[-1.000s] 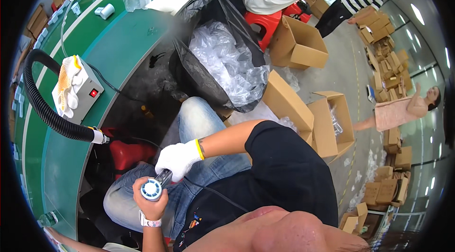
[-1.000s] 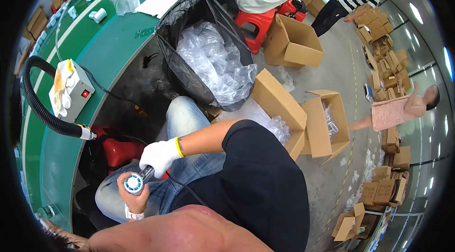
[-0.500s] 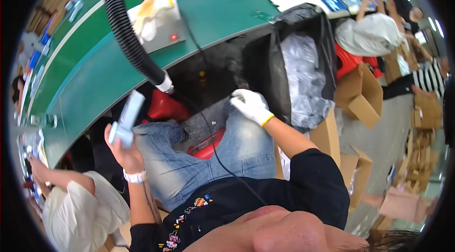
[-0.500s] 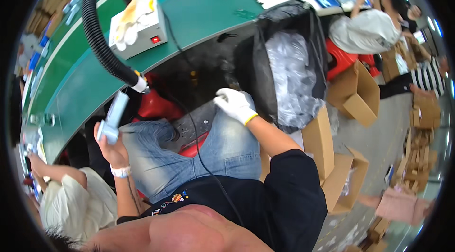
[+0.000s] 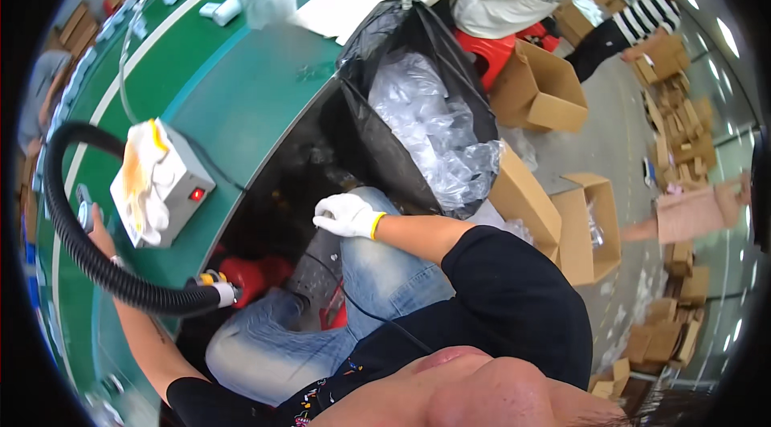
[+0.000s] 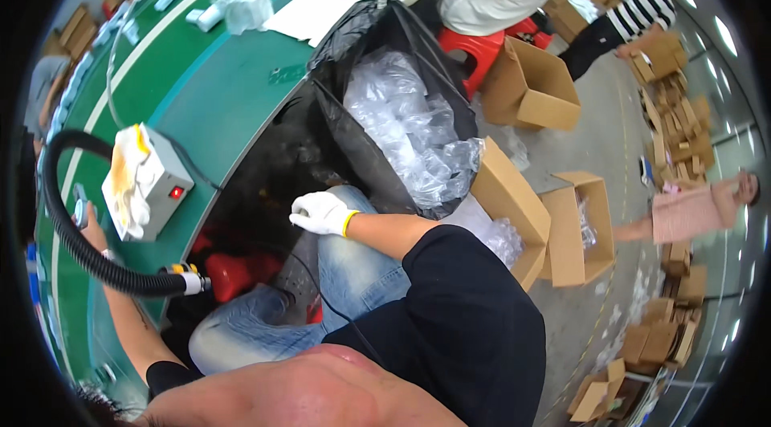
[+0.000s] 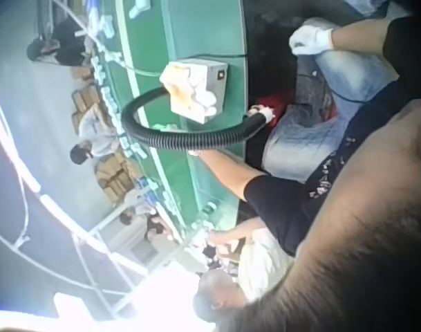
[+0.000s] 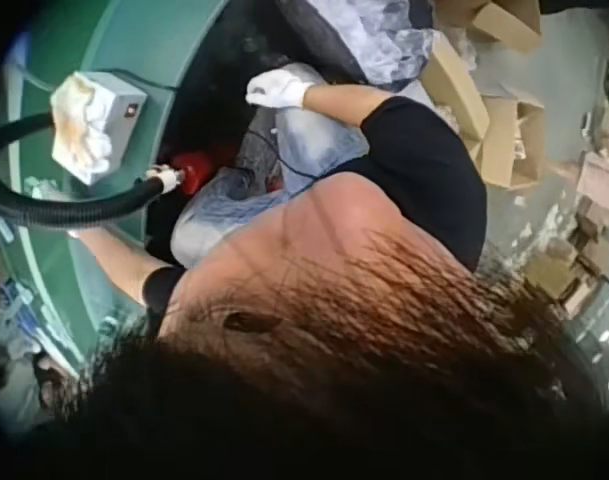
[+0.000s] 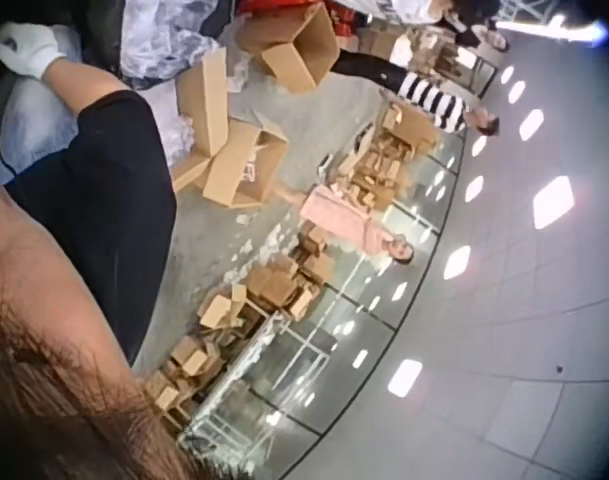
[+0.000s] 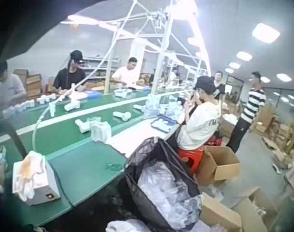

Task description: Cleaning and inspecting white plastic housing components at a manual assembly station.

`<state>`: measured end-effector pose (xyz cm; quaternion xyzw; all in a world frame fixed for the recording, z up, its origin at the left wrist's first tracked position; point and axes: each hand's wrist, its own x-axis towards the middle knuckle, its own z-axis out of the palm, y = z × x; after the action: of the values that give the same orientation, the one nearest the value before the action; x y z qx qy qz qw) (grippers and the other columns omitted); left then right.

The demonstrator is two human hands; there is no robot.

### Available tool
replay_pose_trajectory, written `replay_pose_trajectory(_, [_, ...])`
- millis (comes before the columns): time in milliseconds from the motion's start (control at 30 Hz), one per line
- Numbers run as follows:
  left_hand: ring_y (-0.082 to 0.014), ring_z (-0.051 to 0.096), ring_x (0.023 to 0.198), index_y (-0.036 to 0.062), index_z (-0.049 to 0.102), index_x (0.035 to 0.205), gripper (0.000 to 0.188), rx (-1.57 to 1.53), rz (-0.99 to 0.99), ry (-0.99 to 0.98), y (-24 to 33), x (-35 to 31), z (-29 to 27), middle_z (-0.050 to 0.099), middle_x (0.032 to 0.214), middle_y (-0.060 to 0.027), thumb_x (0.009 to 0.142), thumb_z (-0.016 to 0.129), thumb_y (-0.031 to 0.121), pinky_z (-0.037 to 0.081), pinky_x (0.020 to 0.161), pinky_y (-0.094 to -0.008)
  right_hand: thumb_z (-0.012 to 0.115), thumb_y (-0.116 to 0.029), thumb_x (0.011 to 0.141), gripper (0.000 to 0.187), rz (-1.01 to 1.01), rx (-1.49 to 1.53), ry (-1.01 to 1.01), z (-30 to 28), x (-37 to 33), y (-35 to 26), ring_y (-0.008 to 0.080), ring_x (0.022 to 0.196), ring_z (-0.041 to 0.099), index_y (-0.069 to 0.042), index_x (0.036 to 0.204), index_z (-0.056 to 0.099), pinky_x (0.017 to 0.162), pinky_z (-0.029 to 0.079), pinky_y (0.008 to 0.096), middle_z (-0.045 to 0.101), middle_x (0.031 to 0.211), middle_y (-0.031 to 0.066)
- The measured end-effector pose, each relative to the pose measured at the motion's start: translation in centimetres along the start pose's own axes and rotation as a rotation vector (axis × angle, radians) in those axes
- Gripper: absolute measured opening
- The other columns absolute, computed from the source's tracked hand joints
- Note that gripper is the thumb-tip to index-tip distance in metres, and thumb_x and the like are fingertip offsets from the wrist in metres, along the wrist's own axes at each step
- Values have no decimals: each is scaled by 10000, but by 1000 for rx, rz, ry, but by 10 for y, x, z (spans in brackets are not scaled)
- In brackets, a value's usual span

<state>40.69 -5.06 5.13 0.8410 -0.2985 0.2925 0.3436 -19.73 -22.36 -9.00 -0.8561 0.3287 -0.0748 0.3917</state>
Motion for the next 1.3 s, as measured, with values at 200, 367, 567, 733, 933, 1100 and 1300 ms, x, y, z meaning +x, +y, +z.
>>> replay_pose_trajectory(200, [-378, 668, 1083, -116, 575, 1300, 763, -31, -180, -77, -98, 66, 59, 667, 1217, -294, 836, 854, 421, 515, 968, -424, 642, -401, 925, 322, -30, -46, 53, -3, 9, -6, 333, 909, 718, -108, 1026, 729, 827, 563, 449, 754, 946, 120])
replay_pose_trajectory(367, [-420, 601, 1236, -140, 493, 1392, 839, 101, -73, -41, -122, 54, 82, 591, 1342, -357, 876, 809, 441, 448, 1085, -439, 640, -400, 925, 319, 4, -67, 29, -3, 7, -8, 329, 917, 719, -110, 1026, 731, 824, 563, 450, 754, 942, 117])
replay_pose_trajectory(567, [-430, 501, 1367, -125, 461, 1437, 869, 210, 181, 31, -114, 43, 4, 511, 1451, -357, 942, 671, 557, 361, 1164, -466, 655, -377, 920, 288, -68, -67, 21, 3, 11, -30, 314, 904, 720, -108, 1004, 718, 818, 570, 431, 749, 934, 107])
replay_pose_trajectory(733, [-416, 462, 1420, 49, 463, 1530, 773, 413, -167, -541, 22, -67, 4, 464, 1540, -284, 982, 577, 583, 353, 1151, -566, 652, -399, 924, 310, 42, -66, 58, -12, -8, 5, 321, 918, 722, -109, 1001, 727, 824, 569, 432, 759, 962, 118])
replay_pose_trajectory(933, [-333, 363, 1493, 212, 443, 1542, 668, 528, 33, -524, 28, -124, -82, 400, 1621, -89, 989, 525, 577, 322, 1097, -701, 697, -345, 914, 263, -32, 89, 305, -17, -23, -29, 324, 857, 724, -90, 931, 761, 792, 570, 409, 752, 901, 133])
replay_pose_trajectory(1100, [-324, 303, 1529, 209, 445, 1544, 650, 587, -90, -582, 93, -124, -105, 367, 1644, -79, 1000, 523, 557, 251, 1156, -690, 769, -131, 869, 86, -527, 125, 635, -87, 4, -77, 290, 745, 704, -54, 894, 740, 718, 577, 390, 729, 871, 128])
replay_pose_trajectory(1300, [-319, 315, 1520, 223, 476, 1525, 648, 538, -134, -560, 98, -124, -117, 383, 1636, -74, 994, 524, 590, 242, 1175, -651, 807, -247, 825, 374, -199, 90, 792, -206, 172, -140, 294, 1025, 686, -30, 1105, 688, 922, 535, 390, 686, 1136, 170])
